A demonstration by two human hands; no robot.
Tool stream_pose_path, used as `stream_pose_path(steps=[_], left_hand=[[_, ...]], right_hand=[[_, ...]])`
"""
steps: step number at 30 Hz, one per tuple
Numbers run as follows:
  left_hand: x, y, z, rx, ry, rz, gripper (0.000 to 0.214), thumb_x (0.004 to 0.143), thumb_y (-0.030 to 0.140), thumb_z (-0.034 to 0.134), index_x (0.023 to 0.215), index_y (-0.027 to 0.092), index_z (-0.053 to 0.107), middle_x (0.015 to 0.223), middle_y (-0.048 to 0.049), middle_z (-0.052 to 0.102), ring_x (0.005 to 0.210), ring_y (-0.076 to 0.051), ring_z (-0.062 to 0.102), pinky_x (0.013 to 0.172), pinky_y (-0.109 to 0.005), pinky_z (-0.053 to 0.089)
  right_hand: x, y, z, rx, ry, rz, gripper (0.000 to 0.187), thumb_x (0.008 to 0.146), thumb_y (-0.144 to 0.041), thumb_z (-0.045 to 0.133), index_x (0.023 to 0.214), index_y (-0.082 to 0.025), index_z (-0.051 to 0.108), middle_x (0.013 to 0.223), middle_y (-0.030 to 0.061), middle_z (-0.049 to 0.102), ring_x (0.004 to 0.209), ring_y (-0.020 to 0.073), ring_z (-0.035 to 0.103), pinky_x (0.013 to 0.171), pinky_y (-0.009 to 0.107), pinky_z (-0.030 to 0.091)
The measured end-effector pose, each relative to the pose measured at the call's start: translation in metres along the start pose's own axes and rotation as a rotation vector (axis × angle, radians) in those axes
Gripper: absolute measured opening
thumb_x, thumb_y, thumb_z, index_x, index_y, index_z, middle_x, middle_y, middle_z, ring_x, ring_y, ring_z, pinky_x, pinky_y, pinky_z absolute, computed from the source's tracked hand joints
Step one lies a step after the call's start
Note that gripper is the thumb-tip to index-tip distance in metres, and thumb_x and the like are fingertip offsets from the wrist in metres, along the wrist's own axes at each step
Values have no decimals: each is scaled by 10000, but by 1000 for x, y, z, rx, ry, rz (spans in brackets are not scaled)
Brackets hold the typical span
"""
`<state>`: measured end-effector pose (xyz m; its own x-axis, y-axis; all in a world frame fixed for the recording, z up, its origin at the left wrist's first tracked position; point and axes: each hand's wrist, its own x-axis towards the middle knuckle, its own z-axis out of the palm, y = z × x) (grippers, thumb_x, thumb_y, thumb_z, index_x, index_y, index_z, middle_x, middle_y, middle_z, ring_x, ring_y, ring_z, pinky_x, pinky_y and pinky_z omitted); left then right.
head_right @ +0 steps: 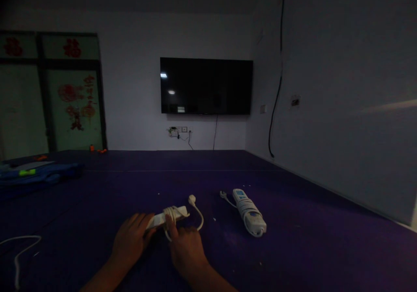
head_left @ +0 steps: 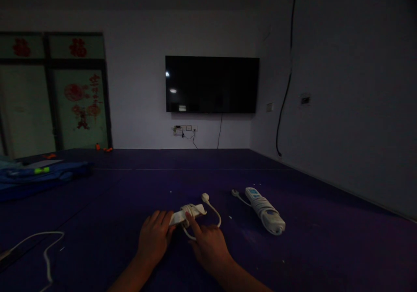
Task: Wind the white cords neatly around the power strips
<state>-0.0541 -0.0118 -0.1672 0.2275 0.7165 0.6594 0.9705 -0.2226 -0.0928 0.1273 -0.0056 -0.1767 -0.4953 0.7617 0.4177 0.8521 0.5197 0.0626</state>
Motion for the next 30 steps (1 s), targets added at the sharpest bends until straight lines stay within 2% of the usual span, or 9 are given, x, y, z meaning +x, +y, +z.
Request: stream_pose_path(steps=[5, 10, 13, 15, 17, 19, 21, 26, 30], left_hand=[[0, 4, -6, -26, -74, 21, 277, 776, 102, 480, 1011, 197, 590, 986, -46, 648, 916, -219, 549, 766, -334, 404], [1, 4, -7, -40, -111, 49, 277, 776, 89, 475, 1011, 187, 584, 1008, -56, 638, 938, -220, 541, 784, -335, 401], [1, 2, -6, -49, -100, 72, 278, 777, 81, 463, 1008, 185, 577, 989, -55, 638, 921, -212, 546, 773, -330, 404], [1, 2, -6, -71, -82, 81, 230, 786, 117, 475, 980, 179, 581, 960, -58, 639, 896, -213, 551, 757, -332, 410], [0, 3, -6, -111, -51, 83, 169, 801, 223, 501, 937, 170, 588, 921, -66, 638, 870, -224, 555, 742, -345, 420], [0, 4, -7, -159, -17, 77, 196, 815, 322, 494, 896, 174, 593, 882, -67, 637, 850, -228, 560, 728, -352, 429], [0, 5, -8, -206, -3, 69, 212, 843, 337, 444, 855, 189, 595, 847, -56, 637, 832, -218, 568, 718, -345, 434], [1, 6, -9, -286, -76, -10, 249, 870, 322, 375, 771, 201, 570, 812, -50, 641, 815, -206, 586, 721, -336, 435], [2, 4, -7, -354, -143, -92, 203, 859, 321, 381, 871, 201, 544, 864, -49, 660, 817, -193, 610, 745, -325, 436]], right_hand=[[0, 0, 0, 6, 12, -3, 679, 755, -171, 580, 1366, -176, 284, 839, 75, 688, 703, 216, 634, 662, 303, 458], [1, -1, -4, -6, -8, -15, 575, 780, -172, 565, 1319, -159, 367, 825, 76, 691, 714, 223, 641, 666, 310, 470], [2, -1, -5, -7, 1, -27, 561, 796, -178, 562, 1320, -147, 365, 818, 77, 693, 708, 219, 646, 654, 299, 476], [2, -1, -3, -7, 7, -39, 573, 796, -182, 571, 1325, -142, 355, 821, 76, 693, 696, 215, 648, 643, 293, 480], [3, 0, -1, -9, 13, -46, 577, 790, -177, 582, 1322, -148, 359, 829, 73, 694, 685, 210, 649, 637, 289, 482], [3, 1, 0, -12, 24, -50, 569, 788, -166, 587, 1314, -157, 372, 838, 72, 694, 681, 207, 649, 634, 288, 483], [3, 1, 1, -13, 33, -55, 556, 793, -159, 582, 1310, -164, 379, 823, 67, 694, 676, 205, 649, 631, 286, 483], [2, 1, 1, -10, 33, -82, 541, 807, -178, 579, 1311, -156, 384, 805, 73, 692, 667, 209, 651, 616, 290, 483], [2, 2, 2, 3, 17, -74, 557, 793, -180, 603, 1308, -169, 390, 838, 75, 695, 691, 210, 653, 628, 289, 484]])
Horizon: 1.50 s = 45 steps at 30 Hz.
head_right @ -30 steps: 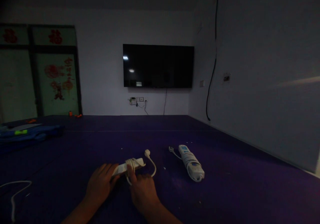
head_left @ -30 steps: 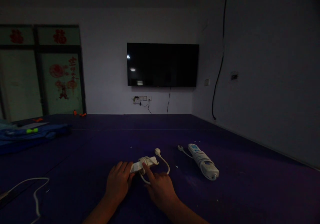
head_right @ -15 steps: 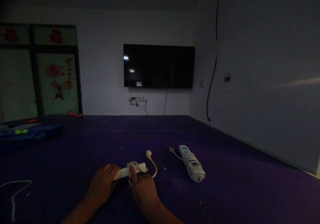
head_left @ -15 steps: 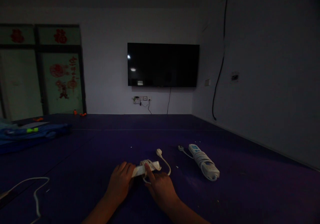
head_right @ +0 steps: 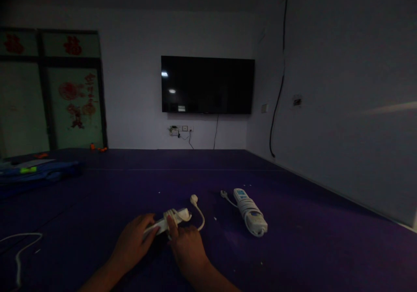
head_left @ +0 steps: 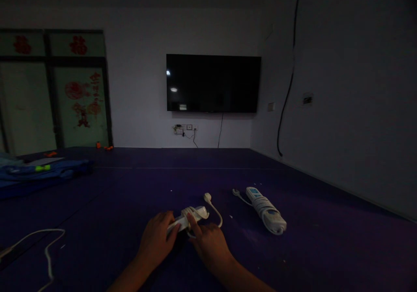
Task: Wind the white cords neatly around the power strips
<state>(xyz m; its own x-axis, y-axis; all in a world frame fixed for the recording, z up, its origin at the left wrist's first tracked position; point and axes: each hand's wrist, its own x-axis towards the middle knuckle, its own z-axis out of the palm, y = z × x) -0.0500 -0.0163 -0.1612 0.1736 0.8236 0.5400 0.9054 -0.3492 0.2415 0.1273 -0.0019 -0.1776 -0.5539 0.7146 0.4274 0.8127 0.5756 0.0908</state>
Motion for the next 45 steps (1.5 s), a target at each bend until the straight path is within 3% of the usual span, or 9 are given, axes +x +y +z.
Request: stream_pose_path(steps=[6, 10, 19, 27, 36, 45], left_hand=[[1, -1, -2, 8, -133, -103, 392, 852, 340, 369, 1221, 217, 426, 1024, -65, 668, 890, -204, 633, 757, -318, 443], [2, -2, -4, 4, -238, -139, 427, 846, 359, 363, 1243, 223, 445, 1073, -67, 660, 928, -209, 625, 775, -321, 449], [-1, -3, 5, -66, -165, -117, 372, 771, 336, 511, 1125, 229, 555, 1109, -51, 634, 1017, -198, 570, 881, -320, 406], [-4, 8, 6, 11, -160, -116, 384, 797, 360, 486, 1145, 211, 549, 1177, -70, 590, 1094, -227, 502, 911, -372, 368], [-3, 7, 16, 124, -108, -64, 487, 809, 369, 450, 1268, 204, 454, 1216, -97, 552, 1125, -257, 452, 927, -418, 328], [-3, 8, 18, 175, -79, 8, 470, 789, 303, 471, 1248, 202, 466, 1204, -108, 538, 1102, -265, 452, 911, -409, 333]], right_hand=[[0, 0, 1, 6, 2, 4, 598, 772, -173, 616, 1321, -163, 377, 832, 78, 697, 692, 221, 654, 641, 306, 491], [-1, -1, -1, 0, -14, 12, 604, 771, -164, 603, 1328, -166, 370, 828, 77, 698, 685, 217, 652, 634, 296, 490], [0, 1, 0, 59, -50, 33, 632, 752, -181, 577, 1342, -202, 349, 943, 89, 689, 761, 235, 653, 670, 305, 495], [0, 2, 5, 76, -49, 83, 646, 758, -211, 557, 1360, -215, 325, 1032, 115, 661, 791, 241, 656, 665, 302, 500], [-1, -2, -4, 46, -54, 110, 580, 785, -215, 529, 1340, -191, 361, 982, 140, 670, 764, 250, 661, 638, 310, 498], [0, -5, -9, 13, -79, 111, 550, 807, -211, 509, 1337, -167, 368, 888, 140, 688, 690, 240, 666, 582, 291, 488]])
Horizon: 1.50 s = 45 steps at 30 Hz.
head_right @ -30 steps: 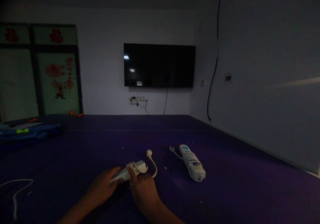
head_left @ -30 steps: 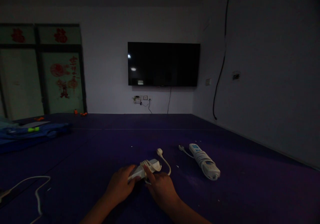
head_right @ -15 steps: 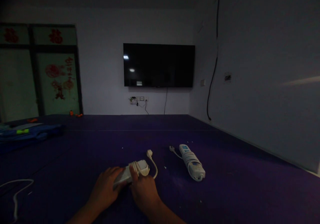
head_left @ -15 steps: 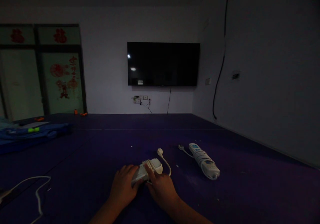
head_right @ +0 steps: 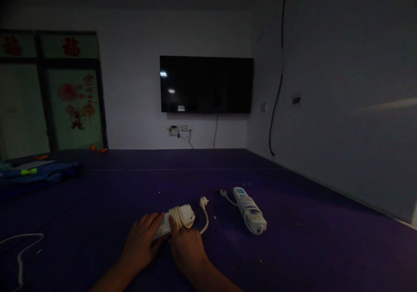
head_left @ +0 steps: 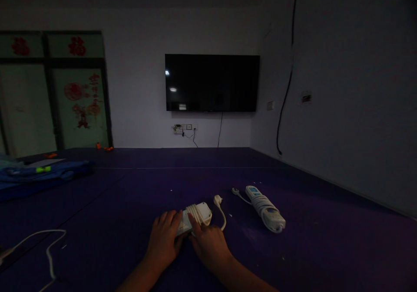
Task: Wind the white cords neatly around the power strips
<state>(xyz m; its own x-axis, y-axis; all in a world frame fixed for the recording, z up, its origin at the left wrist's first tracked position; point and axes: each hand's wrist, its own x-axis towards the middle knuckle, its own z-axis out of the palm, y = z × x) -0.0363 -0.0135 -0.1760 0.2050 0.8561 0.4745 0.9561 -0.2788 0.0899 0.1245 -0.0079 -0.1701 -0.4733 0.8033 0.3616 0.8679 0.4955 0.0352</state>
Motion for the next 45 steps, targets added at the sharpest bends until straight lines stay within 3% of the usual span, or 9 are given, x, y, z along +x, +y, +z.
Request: stream_pose_path(steps=[12, 18, 23, 29, 39, 45], left_hand=[[1, -3, 1, 5, 26, 45, 436, 804, 273, 459, 1234, 204, 473, 1220, -97, 534, 1102, -252, 447, 920, -401, 326], [1, -6, 2, -32, 10, 37, 453, 817, 366, 471, 1243, 212, 475, 1230, -99, 534, 1121, -258, 446, 933, -408, 331], [-1, -11, 7, -99, 69, 51, 499, 833, 489, 425, 1259, 231, 461, 1219, -91, 545, 1123, -252, 460, 935, -413, 359], [-1, -15, 12, -135, 85, 19, 479, 849, 449, 421, 1261, 208, 458, 1273, -95, 521, 1169, -251, 437, 972, -434, 333], [3, -15, 11, -276, 84, -75, 460, 808, 449, 479, 1199, 211, 518, 1182, -88, 586, 1106, -236, 508, 943, -401, 384], [4, -17, 13, -305, 127, -54, 458, 794, 457, 507, 1174, 202, 542, 1148, -92, 607, 1075, -236, 532, 922, -385, 413]], right_hand=[[0, 1, 0, -19, -2, 37, 567, 816, -208, 515, 1354, -160, 339, 861, 124, 697, 670, 257, 670, 562, 322, 501], [1, 3, 2, -23, -5, 31, 585, 803, -220, 528, 1352, -151, 337, 879, 122, 694, 679, 243, 669, 563, 296, 493], [0, 4, 2, -13, 2, 31, 553, 817, -213, 498, 1346, -148, 351, 877, 132, 692, 653, 235, 667, 552, 290, 484], [0, 3, 0, -8, -20, 54, 571, 813, -217, 519, 1353, -158, 343, 874, 125, 695, 691, 243, 669, 563, 291, 486], [0, 3, -1, 64, -29, 56, 561, 805, -205, 507, 1345, -168, 358, 944, 123, 686, 753, 233, 665, 632, 288, 480], [0, 5, 6, 52, -5, 45, 577, 817, -226, 483, 1367, -159, 321, 937, 127, 687, 739, 235, 663, 613, 292, 477]])
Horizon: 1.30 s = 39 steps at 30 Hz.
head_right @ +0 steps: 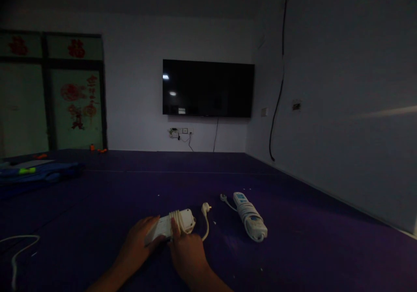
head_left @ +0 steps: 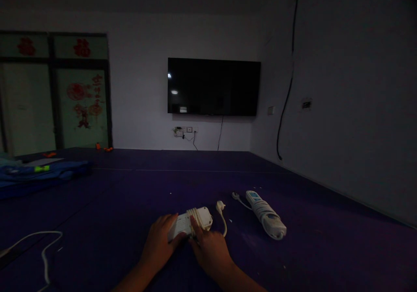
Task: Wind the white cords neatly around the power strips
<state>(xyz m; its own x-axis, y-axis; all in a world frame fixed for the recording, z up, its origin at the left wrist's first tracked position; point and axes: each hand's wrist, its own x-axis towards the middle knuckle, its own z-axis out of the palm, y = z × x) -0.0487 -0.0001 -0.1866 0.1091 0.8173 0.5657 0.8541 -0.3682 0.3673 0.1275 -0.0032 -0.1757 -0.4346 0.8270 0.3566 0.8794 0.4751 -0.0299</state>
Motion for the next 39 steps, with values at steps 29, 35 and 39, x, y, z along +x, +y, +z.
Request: stream_pose_path(steps=[29, 35, 39], left_hand=[[2, -1, -2, 68, -51, -157, 524, 732, 544, 544, 1123, 194, 539, 1088, -92, 631, 1006, -236, 566, 862, -354, 401], [2, 1, -3, 63, -30, -135, 485, 718, 550, 565, 1056, 202, 573, 1028, -84, 648, 956, -236, 584, 824, -350, 408], [2, 4, -6, 63, -32, -130, 482, 717, 564, 562, 1037, 205, 578, 1009, -80, 649, 941, -240, 583, 818, -362, 404]], right_hand=[[0, 2, 2, 109, -21, 14, 579, 839, -239, 458, 1388, -178, 281, 1005, 119, 672, 817, 241, 655, 665, 305, 470], [0, 4, 4, 103, -7, -8, 587, 840, -239, 451, 1393, -169, 265, 987, 114, 679, 806, 243, 655, 661, 308, 468], [-1, 4, 5, 101, 7, -15, 581, 837, -242, 457, 1386, -170, 282, 1000, 116, 674, 798, 239, 655, 654, 302, 464]])
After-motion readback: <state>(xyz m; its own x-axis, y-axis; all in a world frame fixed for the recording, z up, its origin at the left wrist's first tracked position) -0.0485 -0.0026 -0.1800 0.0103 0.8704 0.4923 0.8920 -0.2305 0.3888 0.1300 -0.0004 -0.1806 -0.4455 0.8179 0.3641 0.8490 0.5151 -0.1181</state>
